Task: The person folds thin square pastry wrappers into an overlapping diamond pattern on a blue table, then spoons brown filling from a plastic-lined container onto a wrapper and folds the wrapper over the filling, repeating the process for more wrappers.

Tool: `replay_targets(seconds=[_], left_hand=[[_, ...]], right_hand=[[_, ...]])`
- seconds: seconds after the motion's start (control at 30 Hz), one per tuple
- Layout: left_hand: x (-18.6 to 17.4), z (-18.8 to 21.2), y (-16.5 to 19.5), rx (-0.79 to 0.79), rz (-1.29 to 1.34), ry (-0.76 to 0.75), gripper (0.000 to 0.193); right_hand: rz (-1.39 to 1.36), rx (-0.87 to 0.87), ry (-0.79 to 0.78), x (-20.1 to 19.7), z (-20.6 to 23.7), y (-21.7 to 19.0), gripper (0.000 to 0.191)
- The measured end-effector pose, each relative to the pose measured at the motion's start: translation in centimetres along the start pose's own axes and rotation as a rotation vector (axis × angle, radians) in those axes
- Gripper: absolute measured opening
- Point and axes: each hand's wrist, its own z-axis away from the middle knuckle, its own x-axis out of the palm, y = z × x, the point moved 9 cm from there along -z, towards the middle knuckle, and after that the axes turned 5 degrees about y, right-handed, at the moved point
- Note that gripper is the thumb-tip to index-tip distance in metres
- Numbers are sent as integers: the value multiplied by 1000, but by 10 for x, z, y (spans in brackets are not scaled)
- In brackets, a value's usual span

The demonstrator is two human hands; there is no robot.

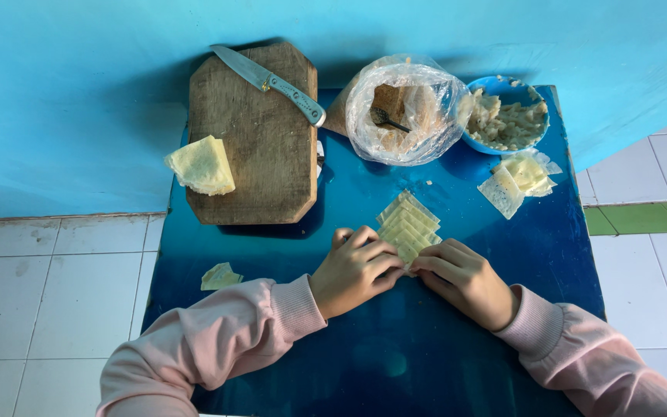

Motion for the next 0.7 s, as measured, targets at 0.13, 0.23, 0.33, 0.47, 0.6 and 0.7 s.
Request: replay_targets(seconds=[0.13, 0.23, 0.33, 0.47, 0.6, 0.7], left_hand=[[2, 1, -4, -37, 16, -26, 16], [-3, 3, -2, -11, -31, -16, 13], [-8, 3, 3, 42, -99, 10, 13], [-13, 6, 6, 87, -121, 6, 16], [-12, 7, 8, 93, -148, -18, 15], [-12, 8, 8, 92, -142, -9, 13]], right_hand=[[52, -68, -22, 2, 0, -5, 24], [79, -128, -29, 0, 0, -11, 28], [81, -129, -24, -4, -1, -13, 27], [55, -116, -20, -5, -3, -12, 25], [65, -78, 2, -2, -4, -10, 23], [97, -45, 31, 3, -5, -10, 22]])
